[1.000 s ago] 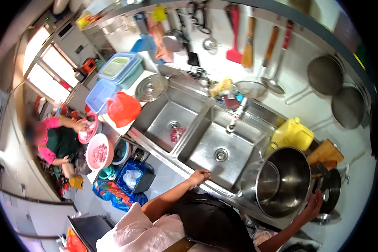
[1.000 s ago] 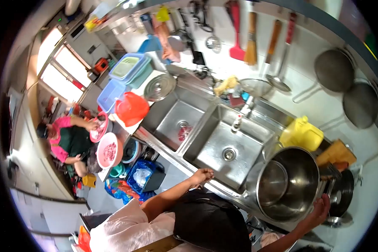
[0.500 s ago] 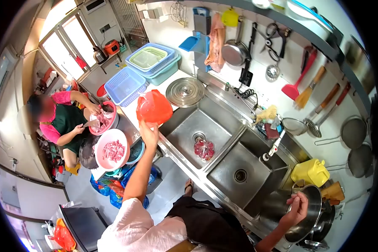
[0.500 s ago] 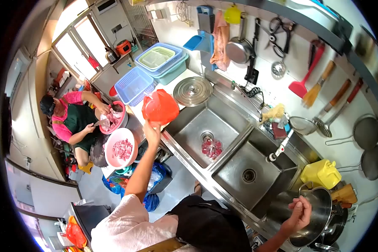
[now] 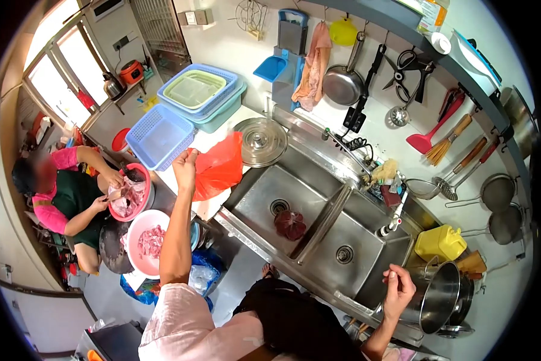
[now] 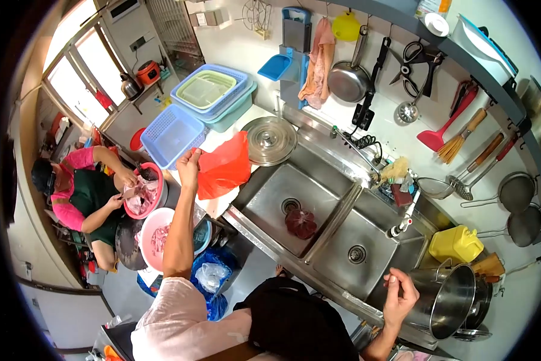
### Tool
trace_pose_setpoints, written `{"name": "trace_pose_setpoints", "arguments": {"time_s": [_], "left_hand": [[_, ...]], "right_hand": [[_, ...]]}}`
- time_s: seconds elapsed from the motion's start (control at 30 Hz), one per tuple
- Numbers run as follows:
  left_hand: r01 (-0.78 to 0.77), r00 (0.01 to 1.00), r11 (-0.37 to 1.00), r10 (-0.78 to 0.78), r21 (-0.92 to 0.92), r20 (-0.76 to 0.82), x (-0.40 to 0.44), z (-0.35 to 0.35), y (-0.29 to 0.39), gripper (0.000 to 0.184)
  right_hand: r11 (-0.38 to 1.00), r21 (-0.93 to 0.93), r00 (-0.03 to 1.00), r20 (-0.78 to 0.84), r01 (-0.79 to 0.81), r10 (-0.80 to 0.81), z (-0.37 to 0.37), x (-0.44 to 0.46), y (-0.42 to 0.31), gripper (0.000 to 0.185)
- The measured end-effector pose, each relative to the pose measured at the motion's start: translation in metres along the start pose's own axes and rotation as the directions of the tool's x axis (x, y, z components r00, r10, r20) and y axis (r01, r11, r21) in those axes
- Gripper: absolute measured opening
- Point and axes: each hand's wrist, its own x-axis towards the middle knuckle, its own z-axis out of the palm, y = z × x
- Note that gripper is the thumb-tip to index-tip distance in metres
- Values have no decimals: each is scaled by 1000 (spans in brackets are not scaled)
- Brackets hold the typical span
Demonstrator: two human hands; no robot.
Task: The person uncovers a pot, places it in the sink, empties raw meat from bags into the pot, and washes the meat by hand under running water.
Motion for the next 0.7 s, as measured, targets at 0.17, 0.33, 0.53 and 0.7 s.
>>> {"name": "trace_pose_setpoints", "arguments": {"time_s": [0.17, 0.33, 0.53, 0.7], "left_hand": [[-11, 988, 988, 34, -152, 151, -30, 21, 91, 20], [47, 912, 988, 18, -149, 411, -84, 44, 156, 20], [202, 823, 964, -71, -172, 564, -187, 72, 171, 23], [358, 706, 918, -147, -170, 693, -251, 94, 149, 23]], "right_hand": [[996, -79, 990, 137, 28, -17, 34, 15, -16, 12], [999, -37, 922, 385, -30, 42, 95, 27, -11, 33], [976, 11, 882, 429, -218, 193, 156, 3, -3, 86], [959, -176, 782, 557, -221, 282, 105, -27, 32, 93]]}}
